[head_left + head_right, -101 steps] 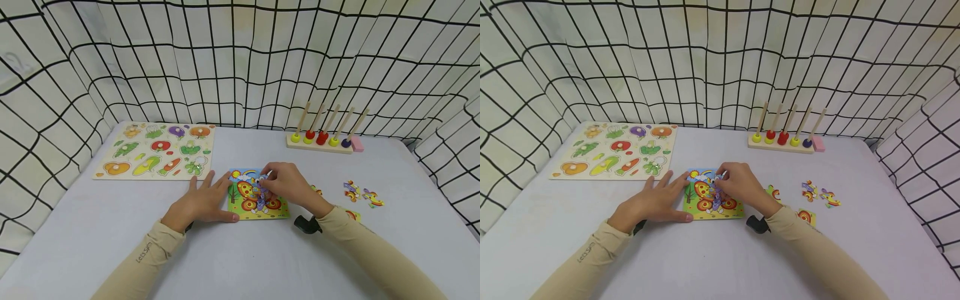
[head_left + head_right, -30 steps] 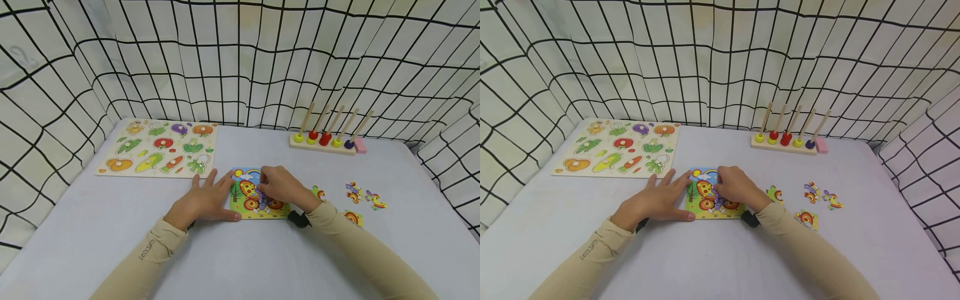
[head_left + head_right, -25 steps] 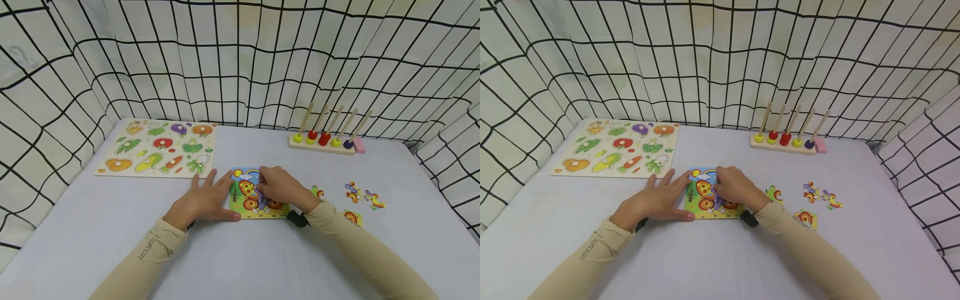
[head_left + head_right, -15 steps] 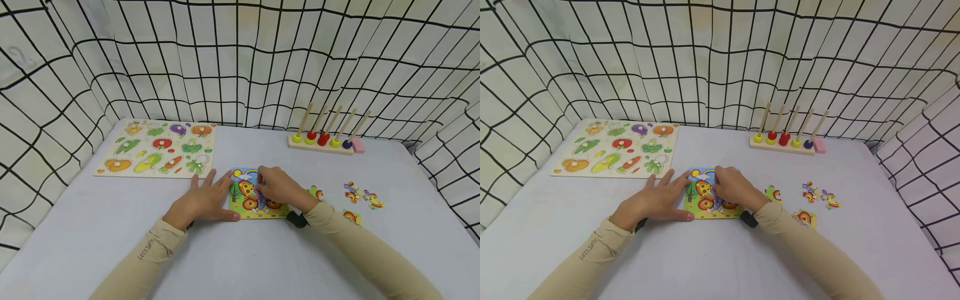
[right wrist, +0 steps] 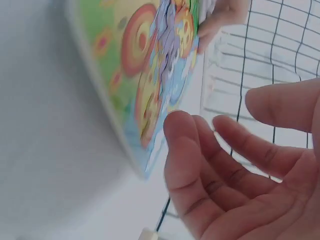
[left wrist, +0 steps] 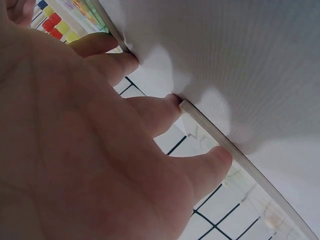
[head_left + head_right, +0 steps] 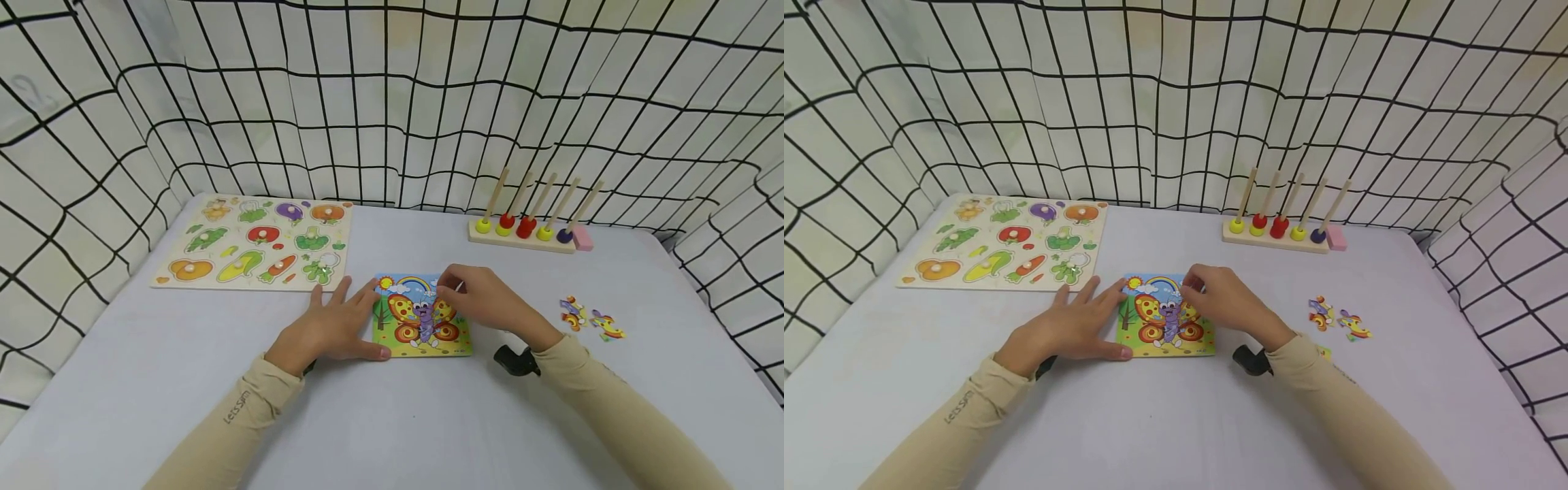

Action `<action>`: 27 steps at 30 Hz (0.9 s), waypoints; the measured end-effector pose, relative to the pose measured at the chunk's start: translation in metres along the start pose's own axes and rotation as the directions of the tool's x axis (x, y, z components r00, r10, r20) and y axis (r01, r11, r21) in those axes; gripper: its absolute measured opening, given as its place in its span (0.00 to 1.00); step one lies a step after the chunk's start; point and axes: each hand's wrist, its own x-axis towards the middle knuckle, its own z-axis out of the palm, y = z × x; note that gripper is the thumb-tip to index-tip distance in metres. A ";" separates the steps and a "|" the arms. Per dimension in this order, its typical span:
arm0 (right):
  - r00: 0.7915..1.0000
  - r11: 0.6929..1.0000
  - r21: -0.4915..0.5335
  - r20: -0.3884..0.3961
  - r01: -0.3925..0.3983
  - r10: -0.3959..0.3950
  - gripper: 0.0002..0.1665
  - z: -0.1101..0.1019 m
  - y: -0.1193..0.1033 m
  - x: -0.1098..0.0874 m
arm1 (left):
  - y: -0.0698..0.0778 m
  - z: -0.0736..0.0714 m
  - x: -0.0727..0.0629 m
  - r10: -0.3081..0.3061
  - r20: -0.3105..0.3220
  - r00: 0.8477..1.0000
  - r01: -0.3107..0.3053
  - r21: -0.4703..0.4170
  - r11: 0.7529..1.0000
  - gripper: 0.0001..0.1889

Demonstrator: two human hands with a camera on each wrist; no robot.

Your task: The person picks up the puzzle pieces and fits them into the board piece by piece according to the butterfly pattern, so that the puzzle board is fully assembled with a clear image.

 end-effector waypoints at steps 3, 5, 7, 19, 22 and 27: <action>0.999 1.000 0.006 -0.028 0.022 -0.021 0.13 -0.008 0.010 -0.009 | 0.000 0.000 0.000 0.000 0.001 1.000 0.000 0.005 1.000 0.58; 0.998 0.999 0.000 -0.052 0.043 -0.043 0.13 -0.013 0.016 -0.016 | 0.000 0.000 0.001 -0.003 0.004 1.000 0.003 0.008 1.000 0.58; 0.995 0.998 -0.014 -0.080 0.056 -0.057 0.13 -0.017 0.022 -0.023 | 0.001 -0.001 0.000 -0.003 0.004 1.000 0.003 0.007 1.000 0.58; 0.991 1.000 -0.005 -0.128 0.022 -0.022 0.19 -0.043 0.044 -0.055 | 0.000 0.000 0.001 -0.009 0.009 1.000 0.009 -0.006 1.000 0.59; 0.990 1.000 -0.007 -0.135 0.030 -0.031 0.20 -0.050 0.049 -0.062 | -0.001 0.001 0.001 -0.014 0.008 1.000 0.014 -0.003 1.000 0.59; 0.987 1.000 -0.008 -0.160 0.026 -0.027 0.22 -0.062 0.061 -0.080 | -0.002 0.001 0.002 -0.006 0.004 1.000 0.006 0.006 1.000 0.59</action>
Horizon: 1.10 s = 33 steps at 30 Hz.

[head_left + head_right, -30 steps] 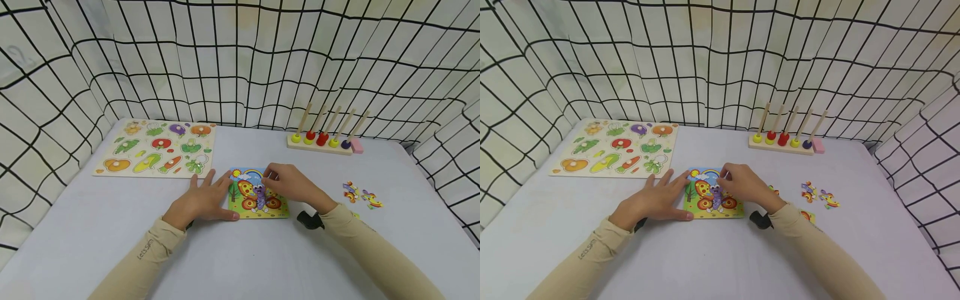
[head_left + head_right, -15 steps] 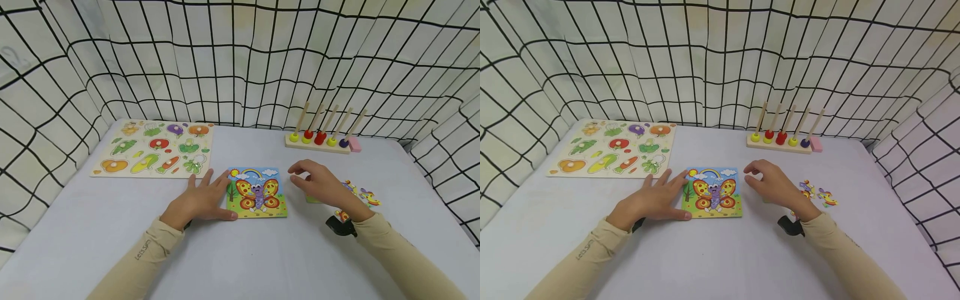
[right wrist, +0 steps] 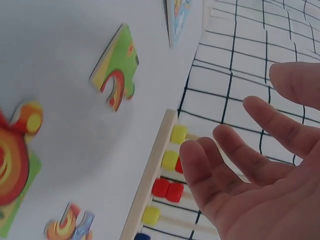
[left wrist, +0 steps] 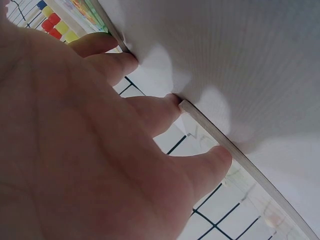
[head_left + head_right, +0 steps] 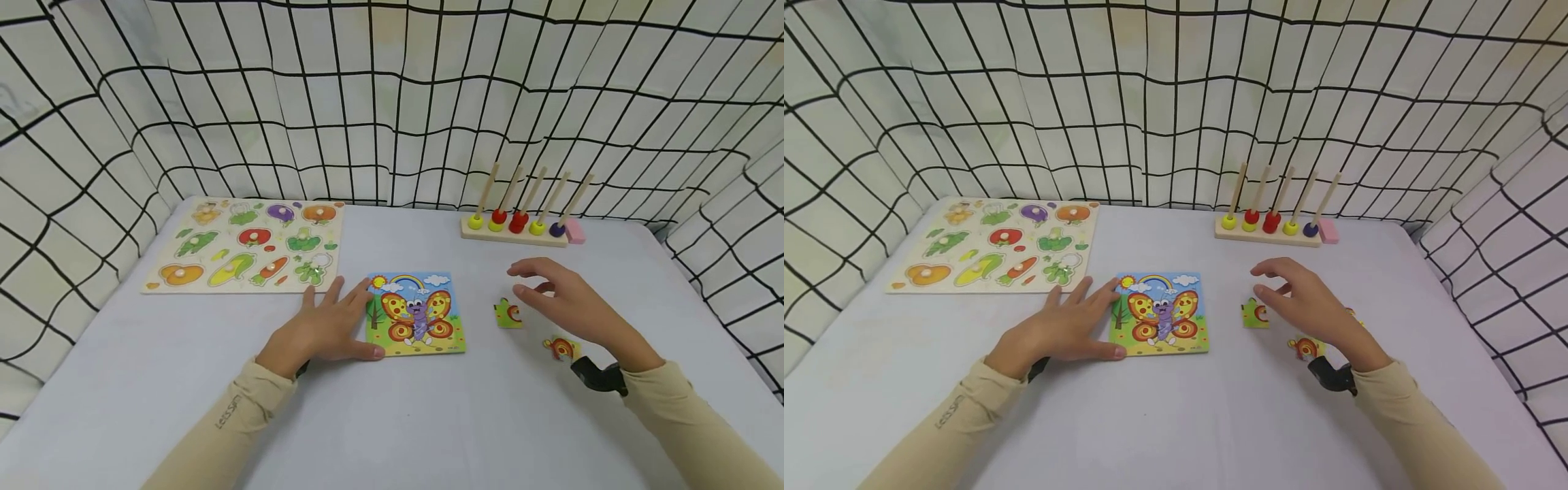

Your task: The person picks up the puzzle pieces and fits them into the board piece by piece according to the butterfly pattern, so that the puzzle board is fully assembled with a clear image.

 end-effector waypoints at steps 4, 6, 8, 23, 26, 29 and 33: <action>1.000 1.000 -0.007 -0.016 -0.019 0.019 0.24 -0.011 0.007 -0.013 | 0.000 0.000 0.000 0.002 -0.001 1.000 -0.002 -0.002 1.000 0.59; 0.999 0.999 -0.014 -0.029 -0.029 0.029 0.25 -0.016 0.012 -0.018 | 0.000 0.000 0.000 0.001 0.001 1.000 -0.001 -0.001 1.000 0.59; 0.999 0.999 -0.016 -0.039 -0.030 0.029 0.26 -0.021 0.017 -0.023 | 0.000 0.000 0.000 0.001 0.001 1.000 -0.001 -0.001 1.000 0.59; 0.988 0.994 -0.066 -0.132 -0.090 0.081 0.31 -0.045 0.054 -0.057 | 0.002 -0.002 -0.001 0.005 0.001 1.000 -0.005 -0.009 1.000 0.58; 0.988 0.995 -0.058 -0.134 -0.085 0.077 0.32 -0.045 0.059 -0.061 | 0.002 -0.002 -0.001 0.001 0.003 1.000 -0.001 -0.007 1.000 0.58; 0.989 0.994 -0.055 -0.115 -0.096 0.089 0.33 -0.044 0.063 -0.063 | 0.001 -0.002 -0.001 -0.002 0.003 1.000 0.002 -0.003 1.000 0.58; 0.988 0.989 -0.076 -0.097 -0.126 0.118 0.36 -0.043 0.068 -0.066 | 0.002 -0.002 -0.001 0.000 0.004 1.000 0.000 -0.003 1.000 0.58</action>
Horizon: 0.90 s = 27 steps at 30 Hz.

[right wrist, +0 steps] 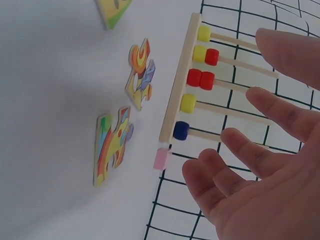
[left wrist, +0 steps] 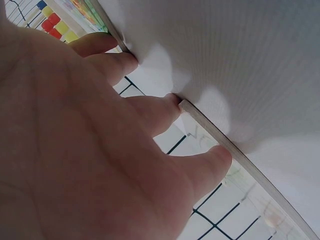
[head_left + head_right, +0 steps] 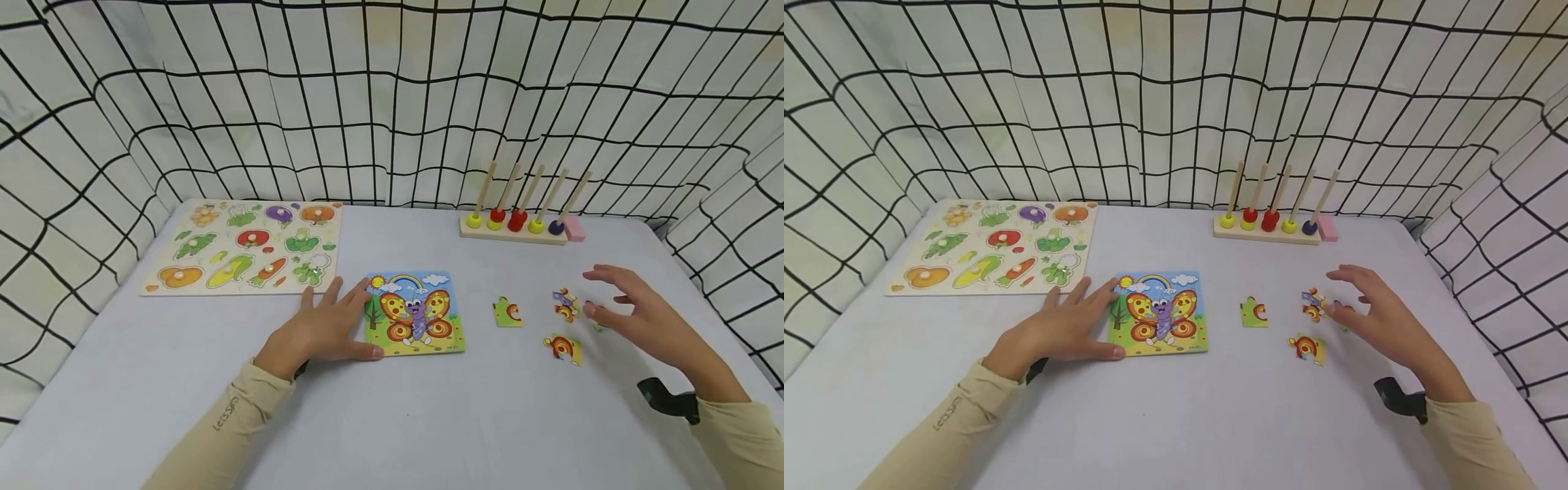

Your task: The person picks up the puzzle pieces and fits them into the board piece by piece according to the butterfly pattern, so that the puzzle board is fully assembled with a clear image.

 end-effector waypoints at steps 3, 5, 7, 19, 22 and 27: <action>1.000 1.000 -0.016 -0.004 0.004 -0.004 0.37 0.000 0.006 -0.001 | 0.000 0.000 0.000 0.001 -0.001 1.000 -0.001 -0.002 1.000 0.58; 1.000 1.000 -0.017 -0.012 0.017 -0.017 0.38 -0.001 0.010 -0.002 | 0.000 0.000 -0.001 0.001 -0.003 1.000 -0.001 -0.002 1.000 0.59; 0.999 1.000 -0.015 -0.019 0.026 -0.027 0.38 -0.003 0.015 -0.003 | 0.001 0.000 -0.001 0.002 -0.004 1.000 -0.002 -0.003 1.000 0.59; 1.000 0.998 -0.067 -0.002 -0.001 0.000 0.40 -0.007 0.042 -0.005 | 0.001 0.000 0.000 0.005 -0.004 1.000 -0.005 -0.001 1.000 0.59; 1.000 0.998 -0.069 0.004 -0.008 0.008 0.40 -0.005 0.047 -0.006 | 0.000 0.000 0.000 0.003 -0.002 1.000 -0.003 -0.001 1.000 0.59; 1.000 0.996 -0.089 0.013 -0.015 0.016 0.38 -0.001 0.054 -0.007 | 0.001 -0.001 0.000 -0.002 0.000 1.000 0.002 -0.001 1.000 0.59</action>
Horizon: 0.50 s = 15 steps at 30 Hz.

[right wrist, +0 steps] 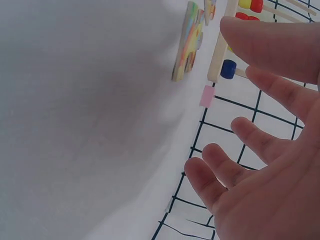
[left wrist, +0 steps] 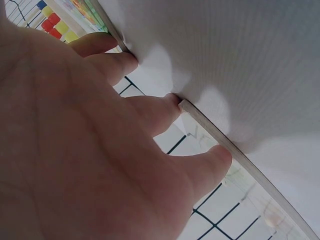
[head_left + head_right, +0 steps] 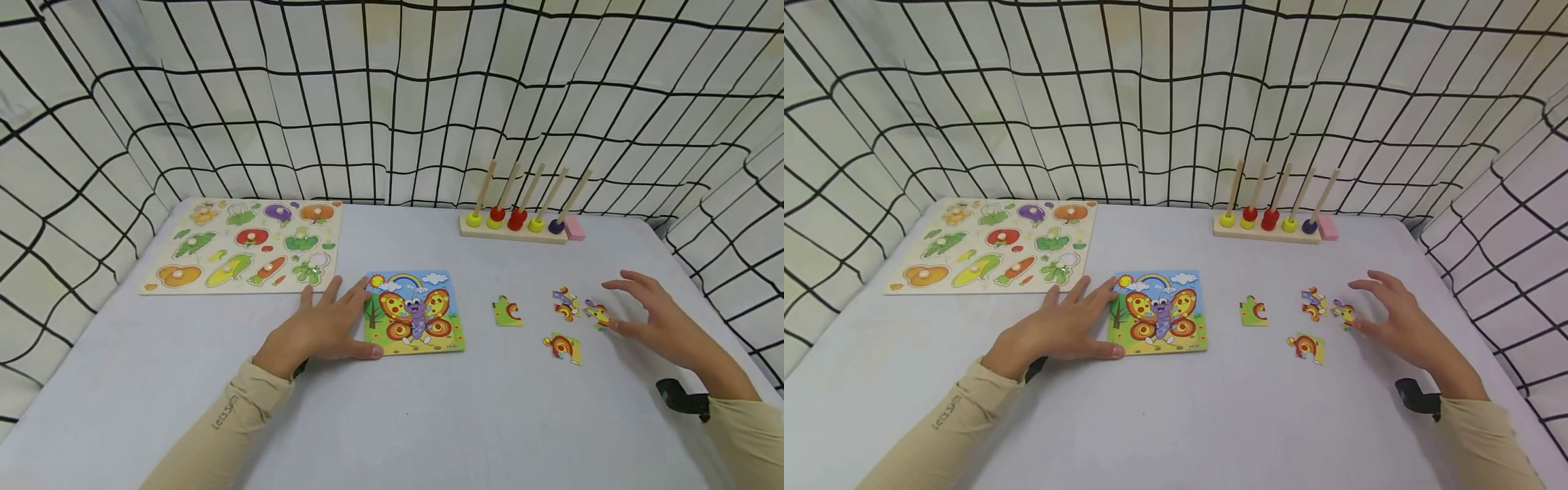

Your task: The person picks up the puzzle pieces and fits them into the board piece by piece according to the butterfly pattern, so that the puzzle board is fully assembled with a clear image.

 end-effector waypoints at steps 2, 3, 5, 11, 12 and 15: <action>1.000 1.000 0.001 0.002 0.004 -0.004 0.38 0.002 0.001 0.001 | 0.000 0.000 0.000 0.000 0.000 1.000 0.000 -0.001 1.000 0.59; 1.000 1.000 0.004 0.002 0.008 -0.008 0.37 0.003 0.001 0.001 | 0.000 0.000 -0.001 0.000 0.001 1.000 0.000 0.000 1.000 0.59; 1.000 1.000 0.009 0.004 0.017 -0.017 0.37 0.004 0.002 0.002 | 0.000 0.000 -0.001 -0.001 0.004 1.000 0.001 0.000 1.000 0.59; 1.000 1.000 0.013 0.020 0.012 -0.012 0.36 0.007 0.001 0.004 | 0.000 0.000 -0.002 0.003 0.005 1.000 -0.003 -0.002 1.000 0.59; 1.000 1.000 0.014 0.025 0.007 -0.007 0.36 0.007 0.001 0.004 | 0.000 0.000 -0.002 0.004 0.003 1.000 -0.004 -0.002 1.000 0.59; 0.999 1.000 0.008 0.045 -0.011 0.011 0.35 0.008 0.001 0.006 | 0.000 0.000 -0.001 0.003 0.004 1.000 -0.003 -0.003 1.000 0.59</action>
